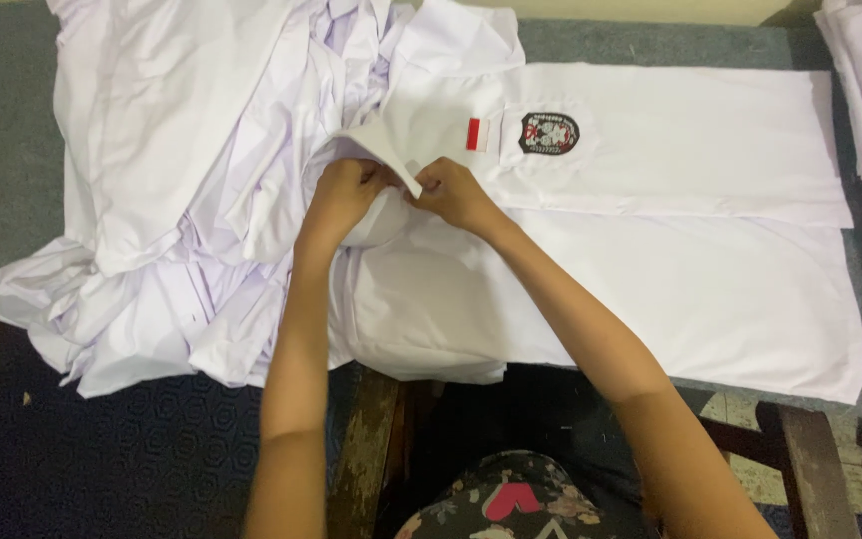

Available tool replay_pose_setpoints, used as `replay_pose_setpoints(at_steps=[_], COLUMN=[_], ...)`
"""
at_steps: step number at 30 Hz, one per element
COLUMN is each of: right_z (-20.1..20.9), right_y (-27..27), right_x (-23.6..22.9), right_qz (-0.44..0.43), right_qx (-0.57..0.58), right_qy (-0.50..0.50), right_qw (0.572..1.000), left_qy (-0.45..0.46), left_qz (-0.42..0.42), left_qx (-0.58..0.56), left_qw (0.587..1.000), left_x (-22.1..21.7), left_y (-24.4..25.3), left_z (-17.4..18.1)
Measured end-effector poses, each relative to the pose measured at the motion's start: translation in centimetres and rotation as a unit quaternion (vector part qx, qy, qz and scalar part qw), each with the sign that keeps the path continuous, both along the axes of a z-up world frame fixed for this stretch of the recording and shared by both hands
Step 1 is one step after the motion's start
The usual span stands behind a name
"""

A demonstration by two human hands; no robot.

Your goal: Trimming a loose thread with scissors and folding a white shirt on a work table

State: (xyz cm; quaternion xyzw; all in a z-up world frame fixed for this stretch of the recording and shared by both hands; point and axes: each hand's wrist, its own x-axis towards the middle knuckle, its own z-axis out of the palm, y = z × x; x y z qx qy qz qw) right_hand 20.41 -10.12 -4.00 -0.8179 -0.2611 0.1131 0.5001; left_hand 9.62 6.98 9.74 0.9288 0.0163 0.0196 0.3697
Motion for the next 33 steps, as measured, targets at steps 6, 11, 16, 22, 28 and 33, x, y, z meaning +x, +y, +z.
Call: replay_pose_setpoints(at_steps=[6, 11, 16, 22, 28, 33], right_z=[1.8, 4.1, 4.2, 3.0, 3.8, 3.2], right_y=[0.0, -1.1, -1.4, -1.5, -2.3, -2.7], right_x=[-0.5, -1.5, -1.2, 0.2, -0.8, -1.2], right_qz=[-0.032, -0.035, -0.025, -0.004, -0.008, -0.007], right_qx=[-0.022, -0.092, -0.115, -0.160, -0.101, -0.046], right_qy=[0.001, -0.063, -0.066, -0.090, -0.081, -0.062], right_qw=[0.999, 0.993, 0.991, 0.983, 0.992, 0.997], left_qy=[0.055, 0.047, 0.039, 0.032, 0.032, 0.037], left_qz=[0.047, 0.095, 0.101, 0.104, 0.122, 0.125], left_qx=[0.056, 0.006, 0.054, 0.075, 0.067, 0.090], left_qw=[0.996, 0.994, 0.993, 0.991, 0.990, 0.987], left_x=[-2.4, -4.5, -3.2, -3.2, -2.7, -2.1], left_y=[0.0, -2.6, -1.9, -1.8, -2.0, -1.8], left_z=[2.6, 5.8, 2.8, 2.6, 2.1, 1.2])
